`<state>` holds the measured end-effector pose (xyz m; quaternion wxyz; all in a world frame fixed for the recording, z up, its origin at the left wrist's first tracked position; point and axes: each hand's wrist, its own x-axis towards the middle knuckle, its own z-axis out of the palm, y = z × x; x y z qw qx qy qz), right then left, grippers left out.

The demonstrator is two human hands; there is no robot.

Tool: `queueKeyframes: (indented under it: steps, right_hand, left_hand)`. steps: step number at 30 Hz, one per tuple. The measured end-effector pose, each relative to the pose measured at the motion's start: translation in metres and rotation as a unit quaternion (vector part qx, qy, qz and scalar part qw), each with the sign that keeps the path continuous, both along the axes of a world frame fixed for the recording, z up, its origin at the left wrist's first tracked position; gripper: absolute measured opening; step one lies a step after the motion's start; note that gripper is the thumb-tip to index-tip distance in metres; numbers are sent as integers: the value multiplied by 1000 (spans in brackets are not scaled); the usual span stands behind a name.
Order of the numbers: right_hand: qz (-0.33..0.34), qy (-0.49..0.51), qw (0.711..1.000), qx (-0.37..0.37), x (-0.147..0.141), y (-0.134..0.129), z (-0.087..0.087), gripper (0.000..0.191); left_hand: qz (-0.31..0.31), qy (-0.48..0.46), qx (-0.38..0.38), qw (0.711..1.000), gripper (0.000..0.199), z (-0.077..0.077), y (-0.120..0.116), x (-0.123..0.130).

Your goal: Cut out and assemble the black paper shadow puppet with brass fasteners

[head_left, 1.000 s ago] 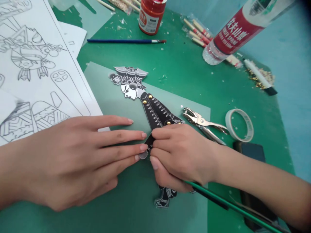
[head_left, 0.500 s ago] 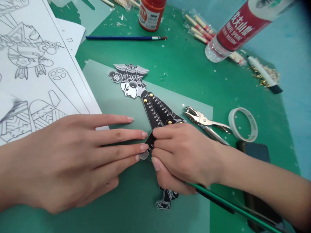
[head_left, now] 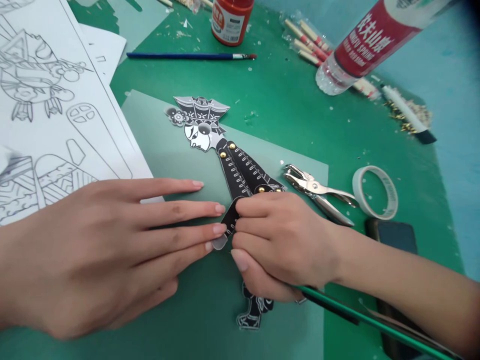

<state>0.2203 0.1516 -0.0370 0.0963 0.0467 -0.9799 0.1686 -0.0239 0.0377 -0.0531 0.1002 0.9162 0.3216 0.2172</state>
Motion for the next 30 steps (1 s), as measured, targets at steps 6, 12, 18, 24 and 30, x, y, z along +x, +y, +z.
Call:
queueKeyframes:
  steps: [6, 12, 18, 24, 30]
  right_hand:
    - [-4, -23, 1000, -1, 0, 0, 2, 35]
    - [8, -49, 998, 29, 1, 0, 2, 32]
    - [9, -48, 999, 22, 0, 1, 3, 33]
    - [7, -46, 999, 20, 0, 1, 3, 34]
    - [10, -53, 998, 21, 0, 1, 3, 34]
  left_hand:
    - [-15, 8, 10, 1000, 41, 2, 1, -1]
    - [7, -31, -38, 999, 46, 0, 0, -2]
    - [4, -39, -36, 999, 47, -1, 1, -1]
    - [9, -46, -44, 998, 50, 0, 3, -1]
    - [13, -51, -46, 998, 50, -1, 3, -1]
